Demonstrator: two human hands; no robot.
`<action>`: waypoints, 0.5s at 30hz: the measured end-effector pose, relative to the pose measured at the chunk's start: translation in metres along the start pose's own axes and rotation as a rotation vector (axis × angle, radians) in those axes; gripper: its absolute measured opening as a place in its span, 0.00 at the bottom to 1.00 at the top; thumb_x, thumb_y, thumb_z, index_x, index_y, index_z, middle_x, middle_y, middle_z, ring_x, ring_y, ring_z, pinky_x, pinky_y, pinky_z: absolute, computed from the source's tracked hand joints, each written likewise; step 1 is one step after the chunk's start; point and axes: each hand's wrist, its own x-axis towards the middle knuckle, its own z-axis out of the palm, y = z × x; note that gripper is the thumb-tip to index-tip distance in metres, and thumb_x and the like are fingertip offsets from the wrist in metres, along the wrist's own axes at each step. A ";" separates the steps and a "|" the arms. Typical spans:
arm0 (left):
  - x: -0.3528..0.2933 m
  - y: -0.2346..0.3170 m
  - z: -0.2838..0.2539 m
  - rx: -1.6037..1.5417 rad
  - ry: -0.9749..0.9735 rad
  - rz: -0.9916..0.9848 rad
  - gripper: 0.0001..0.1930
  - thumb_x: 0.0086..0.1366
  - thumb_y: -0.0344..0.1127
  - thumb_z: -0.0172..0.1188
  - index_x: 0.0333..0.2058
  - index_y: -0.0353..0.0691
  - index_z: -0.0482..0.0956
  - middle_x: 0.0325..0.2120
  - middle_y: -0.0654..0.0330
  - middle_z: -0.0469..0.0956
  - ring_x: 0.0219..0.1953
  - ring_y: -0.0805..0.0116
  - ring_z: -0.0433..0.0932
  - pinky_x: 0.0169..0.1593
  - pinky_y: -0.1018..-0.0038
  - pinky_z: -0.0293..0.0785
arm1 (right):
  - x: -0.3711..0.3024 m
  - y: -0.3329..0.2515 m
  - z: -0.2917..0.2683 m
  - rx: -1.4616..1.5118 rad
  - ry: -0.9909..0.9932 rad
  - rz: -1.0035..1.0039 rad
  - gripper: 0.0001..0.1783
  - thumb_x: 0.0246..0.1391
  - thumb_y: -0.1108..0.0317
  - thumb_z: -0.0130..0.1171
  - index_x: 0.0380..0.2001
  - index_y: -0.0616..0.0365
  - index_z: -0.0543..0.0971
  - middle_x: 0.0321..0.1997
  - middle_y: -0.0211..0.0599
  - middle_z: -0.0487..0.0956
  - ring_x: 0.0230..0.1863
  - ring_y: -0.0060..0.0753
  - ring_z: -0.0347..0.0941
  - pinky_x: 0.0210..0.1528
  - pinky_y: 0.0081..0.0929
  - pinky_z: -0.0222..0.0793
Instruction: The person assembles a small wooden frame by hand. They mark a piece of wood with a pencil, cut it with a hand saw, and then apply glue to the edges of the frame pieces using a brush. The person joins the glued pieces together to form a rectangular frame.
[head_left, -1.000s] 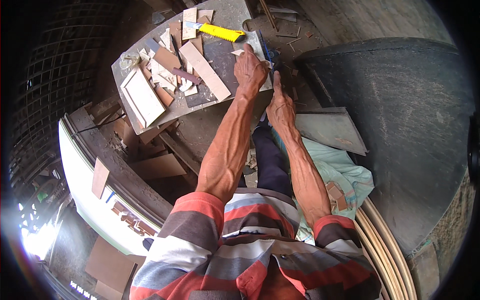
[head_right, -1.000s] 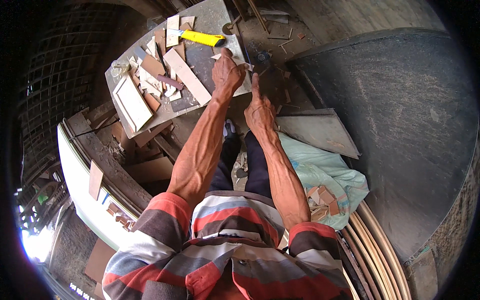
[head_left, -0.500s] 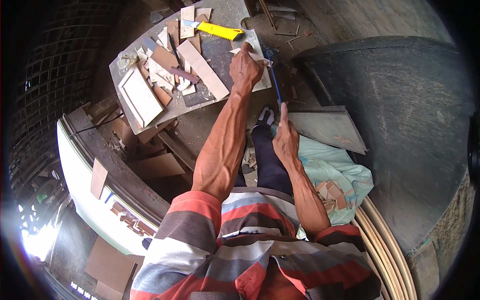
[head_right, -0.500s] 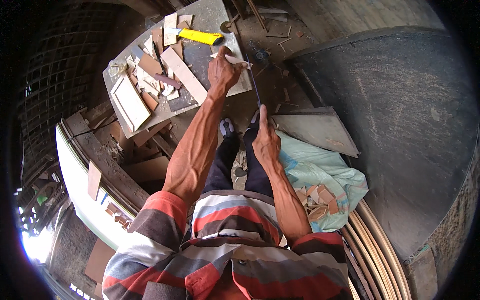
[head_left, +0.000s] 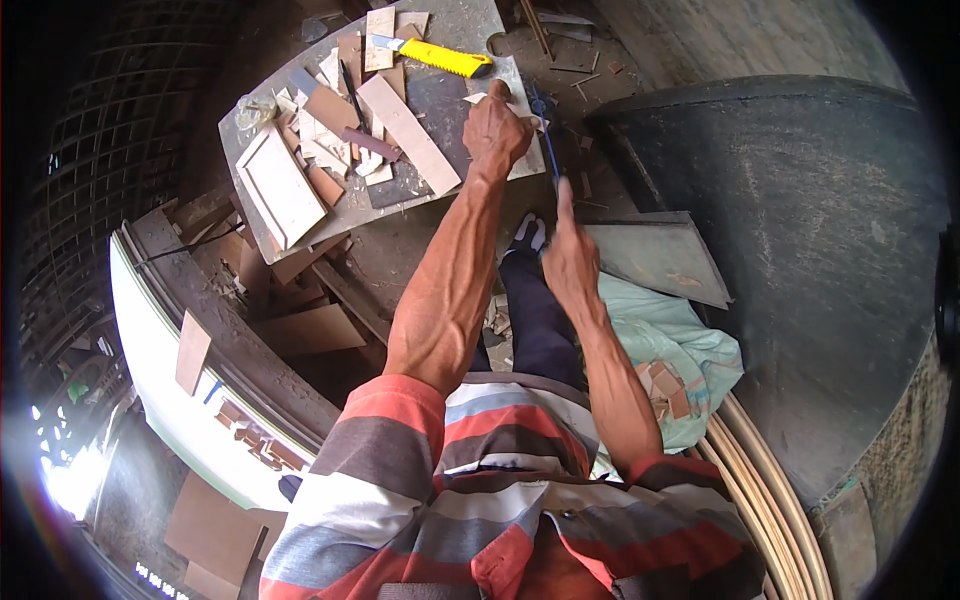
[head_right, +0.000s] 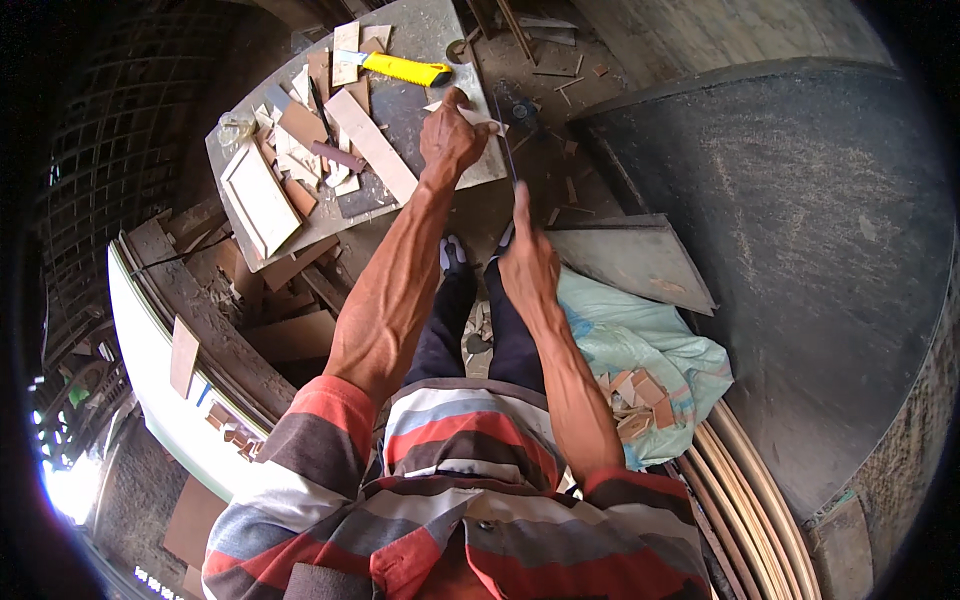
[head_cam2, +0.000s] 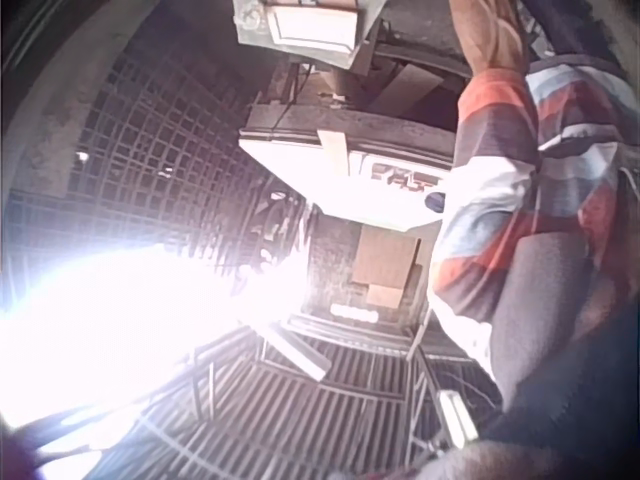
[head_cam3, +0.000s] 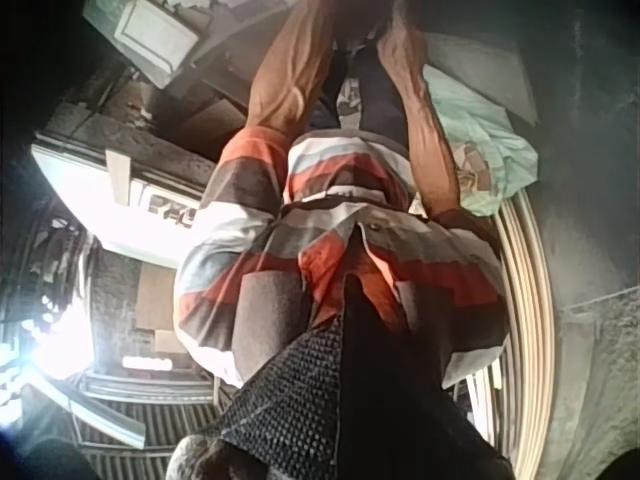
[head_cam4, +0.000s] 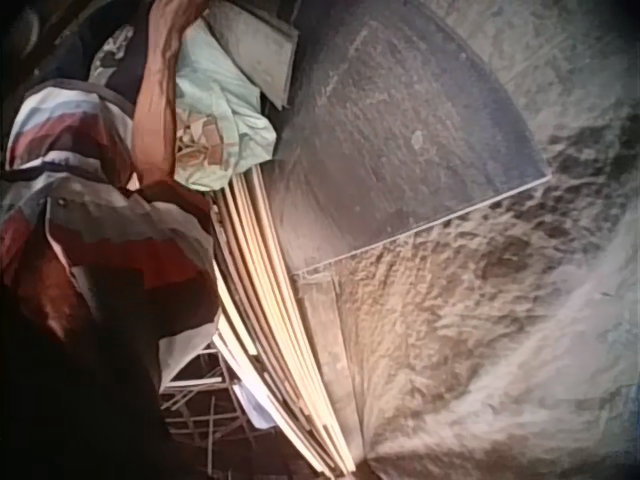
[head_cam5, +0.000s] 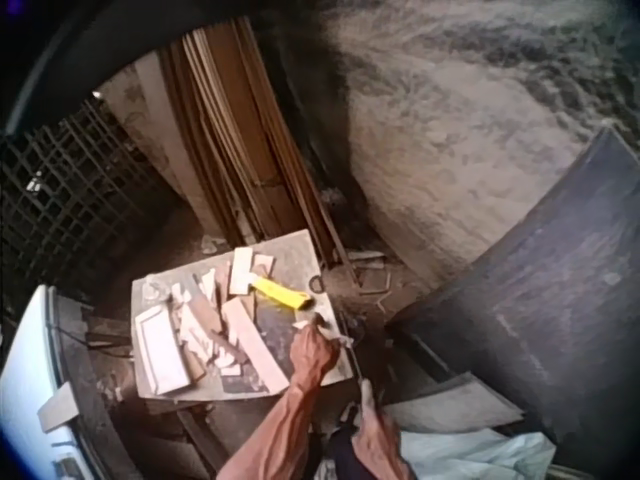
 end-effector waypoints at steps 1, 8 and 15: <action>-0.001 -0.002 0.004 -0.014 0.037 0.038 0.29 0.49 0.49 0.75 0.45 0.44 0.71 0.37 0.46 0.82 0.44 0.44 0.80 0.46 0.56 0.75 | 0.021 -0.007 -0.004 -0.018 -0.053 0.040 0.48 0.47 0.84 0.52 0.72 0.49 0.51 0.36 0.66 0.78 0.36 0.68 0.76 0.38 0.54 0.70; 0.000 0.001 -0.002 0.000 0.029 0.004 0.29 0.50 0.49 0.74 0.46 0.45 0.71 0.37 0.47 0.82 0.45 0.44 0.80 0.46 0.56 0.75 | -0.012 0.001 -0.006 -0.005 -0.048 0.008 0.48 0.46 0.87 0.49 0.72 0.53 0.50 0.34 0.68 0.77 0.36 0.68 0.76 0.39 0.54 0.70; -0.001 0.003 0.003 0.016 0.021 0.030 0.29 0.50 0.49 0.75 0.46 0.46 0.70 0.38 0.48 0.82 0.45 0.45 0.80 0.45 0.56 0.75 | 0.032 0.023 0.025 0.018 0.066 -0.094 0.47 0.48 0.87 0.48 0.72 0.52 0.50 0.39 0.67 0.77 0.38 0.69 0.75 0.41 0.53 0.70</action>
